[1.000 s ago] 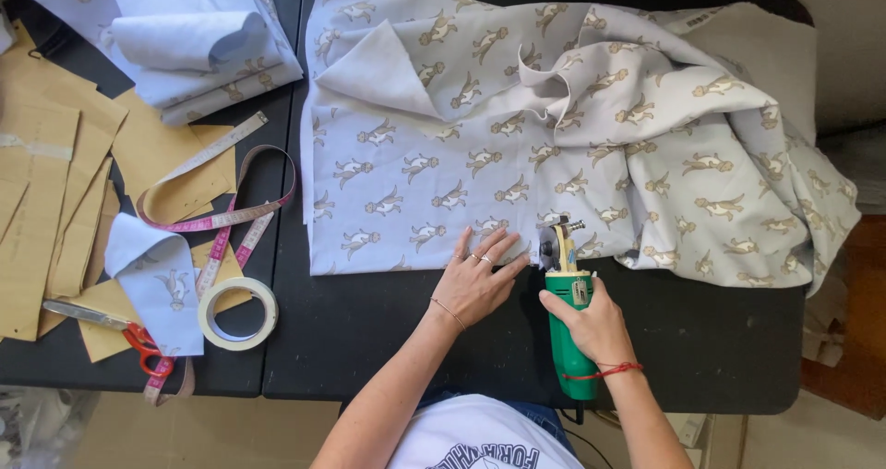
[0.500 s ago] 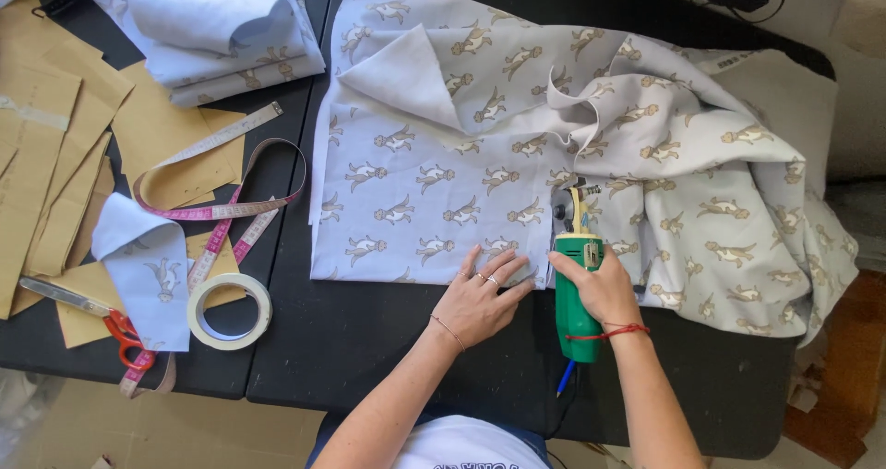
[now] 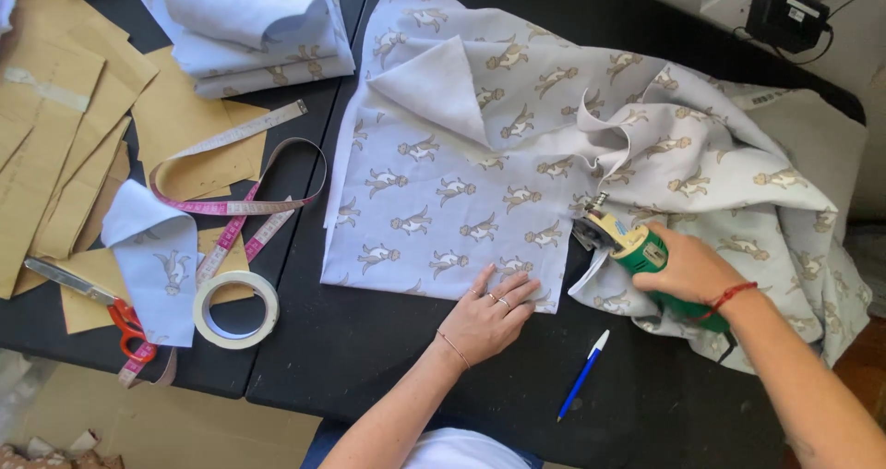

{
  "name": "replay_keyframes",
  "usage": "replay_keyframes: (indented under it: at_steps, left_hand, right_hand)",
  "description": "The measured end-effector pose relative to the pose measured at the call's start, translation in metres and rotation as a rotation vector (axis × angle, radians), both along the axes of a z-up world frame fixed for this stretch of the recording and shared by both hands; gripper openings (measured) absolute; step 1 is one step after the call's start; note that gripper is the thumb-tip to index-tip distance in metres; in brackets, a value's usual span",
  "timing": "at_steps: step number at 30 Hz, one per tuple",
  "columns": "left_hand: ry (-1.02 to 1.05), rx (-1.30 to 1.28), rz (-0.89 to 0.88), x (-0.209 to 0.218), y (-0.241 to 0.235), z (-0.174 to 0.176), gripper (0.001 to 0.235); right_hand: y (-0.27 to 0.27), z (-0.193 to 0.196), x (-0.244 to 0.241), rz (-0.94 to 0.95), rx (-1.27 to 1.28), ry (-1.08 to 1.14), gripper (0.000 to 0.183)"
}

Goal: Tracing paper patterns onto fabric and cutting them out using a rotary cutter

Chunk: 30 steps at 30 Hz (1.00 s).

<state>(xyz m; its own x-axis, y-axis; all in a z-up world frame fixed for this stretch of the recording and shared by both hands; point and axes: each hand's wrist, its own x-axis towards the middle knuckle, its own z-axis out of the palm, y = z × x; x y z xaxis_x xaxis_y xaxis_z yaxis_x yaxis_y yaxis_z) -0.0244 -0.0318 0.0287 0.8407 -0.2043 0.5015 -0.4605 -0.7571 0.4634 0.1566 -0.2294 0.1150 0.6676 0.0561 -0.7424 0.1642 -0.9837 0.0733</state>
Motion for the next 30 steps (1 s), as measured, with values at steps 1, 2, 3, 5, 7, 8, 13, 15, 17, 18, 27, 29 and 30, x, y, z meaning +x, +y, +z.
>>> replay_keyframes:
  at_steps: [1,2,3,5,7,8,13,15,17,18,27,29,30]
  left_hand:
    - [0.015,-0.001,-0.009,-0.001,0.000,0.001,0.003]
    - [0.024,0.004,-0.013,0.001,0.001,0.001,0.002]
    - [0.021,0.007,-0.007,0.002,0.001,0.001,0.002]
    - [0.025,0.018,-0.007,0.001,0.001,0.001,0.002]
    - [0.025,0.016,0.000,0.000,0.002,0.000,0.002]
    - [0.017,0.013,0.003,0.000,0.001,-0.001,0.002]
    - [0.042,-0.055,-0.020,0.004,0.010,-0.001,0.003]
    - [0.061,-0.101,-0.030,0.010,0.021,0.006,0.005]
    - [0.078,-0.054,0.151,0.021,0.036,0.013,0.006]
    - [0.075,-0.052,0.157,0.027,0.042,0.004,0.006]
    - [-0.025,0.103,0.408,0.052,0.079,-0.031,0.016]
    - [-0.035,0.111,0.427,0.052,0.078,-0.033,0.017]
    - [-0.034,0.112,0.433,0.053,0.078,-0.032,0.017]
  right_hand:
    - [0.008,0.008,0.004,0.002,-0.034,0.031,0.074]
    - [0.018,0.015,0.011,0.010,-0.063,0.056,0.081]
    - [0.019,0.014,0.016,0.016,-0.060,0.053,0.081]
    - [0.020,0.011,0.023,0.077,-0.003,0.061,0.063]
    - [0.029,0.015,0.025,0.073,0.007,0.093,0.063]
    - [0.033,0.017,0.027,0.064,0.015,0.117,0.062]
    - [0.039,0.005,0.031,0.147,0.050,0.070,0.068]
    - [0.050,0.011,0.028,0.140,0.050,0.095,0.060]
    - [0.061,0.015,0.026,0.148,0.007,0.103,0.061]
    - [0.054,0.005,0.027,0.154,0.009,0.101,0.061]
    - [0.074,-0.020,0.028,0.297,0.198,-0.021,0.074]
    - [0.082,-0.025,0.029,0.300,0.208,-0.021,0.077]
    - [0.089,-0.023,0.027,0.305,0.210,-0.020,0.077]
